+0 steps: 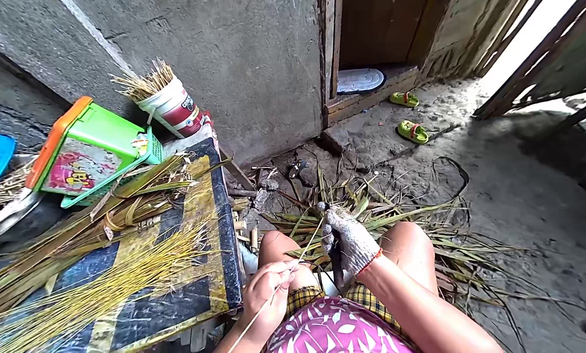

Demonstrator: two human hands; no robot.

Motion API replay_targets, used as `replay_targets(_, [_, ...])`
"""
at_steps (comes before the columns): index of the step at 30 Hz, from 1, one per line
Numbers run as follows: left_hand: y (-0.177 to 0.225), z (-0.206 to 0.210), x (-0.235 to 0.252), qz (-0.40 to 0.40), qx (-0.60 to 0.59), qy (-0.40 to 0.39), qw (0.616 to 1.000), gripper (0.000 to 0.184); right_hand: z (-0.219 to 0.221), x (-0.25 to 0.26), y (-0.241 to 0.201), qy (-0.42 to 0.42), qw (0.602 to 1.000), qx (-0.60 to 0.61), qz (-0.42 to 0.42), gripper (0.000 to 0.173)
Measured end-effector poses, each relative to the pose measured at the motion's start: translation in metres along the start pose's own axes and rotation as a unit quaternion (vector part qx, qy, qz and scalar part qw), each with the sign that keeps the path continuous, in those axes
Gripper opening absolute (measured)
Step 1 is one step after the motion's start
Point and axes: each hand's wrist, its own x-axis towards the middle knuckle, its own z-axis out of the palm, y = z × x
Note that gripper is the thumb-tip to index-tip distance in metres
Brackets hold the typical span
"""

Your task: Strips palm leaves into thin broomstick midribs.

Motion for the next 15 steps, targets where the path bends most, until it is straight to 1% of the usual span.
replay_targets(3, [-0.001, 0.007, -0.004, -0.034, -0.022, 0.013, 0.999, 0.016, 0.004, 0.01, 0.006, 0.043, 0.999, -0.029, -0.012, 0.025])
replay_targets(4, [-0.002, 0.008, -0.005, -0.036, -0.016, 0.012, 0.999, 0.016, 0.004, 0.014, 0.009, 0.059, 0.997, -0.047, -0.017, 0.025])
replay_targets(6, [-0.007, 0.012, -0.007, -0.033, -0.003, 0.008, 0.999, 0.017, 0.002, 0.024, 0.015, 0.064, 0.993, -0.09, -0.045, 0.029])
replay_targets(8, [-0.012, 0.013, -0.011, -0.017, 0.017, 0.004, 1.0, 0.017, -0.005, 0.032, 0.021, 0.044, 0.986, -0.141, -0.083, 0.036])
replay_targets(10, [-0.015, 0.011, -0.009, -0.023, 0.012, 0.016, 1.0, 0.016, -0.016, 0.036, 0.021, -0.011, 0.979, -0.184, -0.083, 0.044])
replay_targets(11, [-0.018, 0.009, -0.006, -0.042, -0.016, 0.032, 0.998, 0.014, -0.019, 0.034, 0.021, -0.034, 0.977, -0.195, -0.082, 0.046])
replay_targets(13, [-0.026, 0.005, 0.002, -0.074, -0.099, 0.079, 0.989, 0.006, -0.021, 0.024, 0.022, -0.052, 0.974, -0.203, -0.083, 0.046])
replay_targets(15, [-0.032, 0.004, 0.009, -0.084, -0.164, 0.113, 0.976, 0.011, -0.016, 0.01, 0.026, -0.061, 0.972, -0.204, -0.096, 0.043])
